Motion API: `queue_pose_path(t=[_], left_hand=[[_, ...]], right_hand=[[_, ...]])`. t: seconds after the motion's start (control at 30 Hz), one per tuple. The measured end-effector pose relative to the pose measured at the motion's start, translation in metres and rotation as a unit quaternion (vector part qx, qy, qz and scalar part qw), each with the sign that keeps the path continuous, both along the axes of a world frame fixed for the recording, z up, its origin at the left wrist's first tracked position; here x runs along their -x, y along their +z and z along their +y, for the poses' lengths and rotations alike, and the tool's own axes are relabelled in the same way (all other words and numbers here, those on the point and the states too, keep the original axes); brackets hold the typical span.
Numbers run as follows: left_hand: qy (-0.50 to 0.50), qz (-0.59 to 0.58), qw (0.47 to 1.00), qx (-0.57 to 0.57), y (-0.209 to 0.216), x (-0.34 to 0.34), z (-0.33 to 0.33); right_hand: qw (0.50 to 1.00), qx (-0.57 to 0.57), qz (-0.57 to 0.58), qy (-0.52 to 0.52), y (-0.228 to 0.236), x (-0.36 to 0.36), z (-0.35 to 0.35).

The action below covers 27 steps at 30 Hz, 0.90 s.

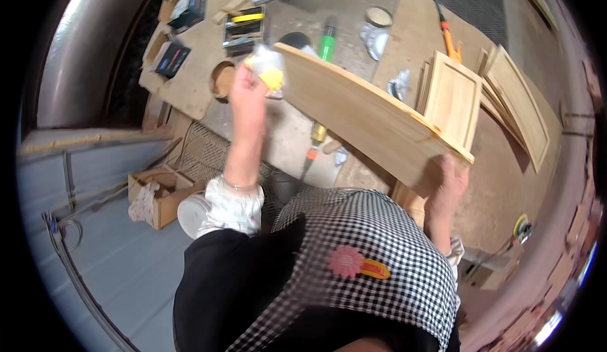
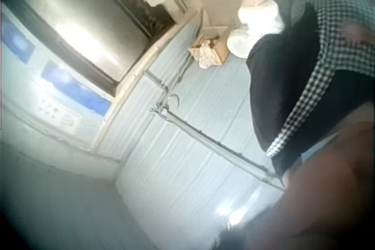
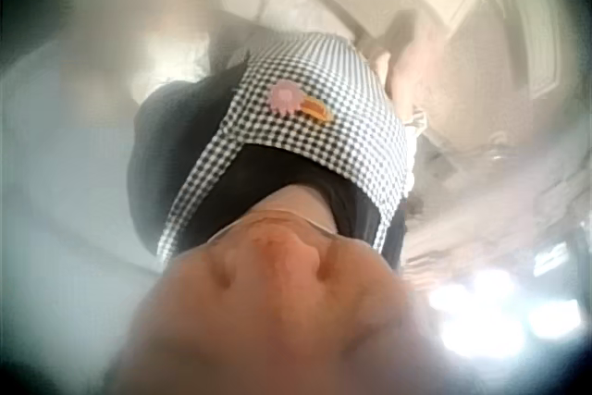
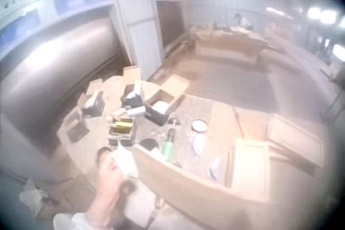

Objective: The person assembles wooden panels by applying glue to the edges and joining them together. They handle multiple panels, aligning and pressing them to form larger structures on a workbench.

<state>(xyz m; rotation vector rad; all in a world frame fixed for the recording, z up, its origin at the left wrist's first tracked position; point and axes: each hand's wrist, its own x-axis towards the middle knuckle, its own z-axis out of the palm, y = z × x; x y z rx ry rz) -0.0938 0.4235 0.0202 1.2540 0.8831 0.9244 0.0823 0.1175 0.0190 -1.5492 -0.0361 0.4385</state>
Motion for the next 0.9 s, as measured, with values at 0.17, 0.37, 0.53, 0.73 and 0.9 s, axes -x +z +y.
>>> queue_pose_path(t=[0.17, 0.37, 0.53, 0.73, 0.9], left_hand=[[0.205, 0.245, 0.940, -0.119, -0.118, 0.102, 0.158], [0.129, 0.413, 0.873, -0.224, -0.164, 0.131, 0.199], [0.008, 0.694, 0.652, -0.306, -0.148, 0.116, 0.176], [-0.024, 0.680, 0.660, -0.318, -0.169, 0.119, 0.191], [0.073, 0.503, 0.819, -0.265, -0.101, 0.078, 0.142]], right_hand=[[0.999, -0.037, -0.015, -0.002, 0.000, -0.002, 0.011], [1.000, -0.018, -0.017, 0.010, -0.006, -0.008, 0.006], [1.000, -0.022, -0.009, -0.018, 0.002, -0.002, 0.012], [0.999, -0.030, 0.010, -0.020, 0.001, 0.000, 0.008], [0.998, -0.063, 0.022, -0.023, 0.008, 0.004, 0.018]])
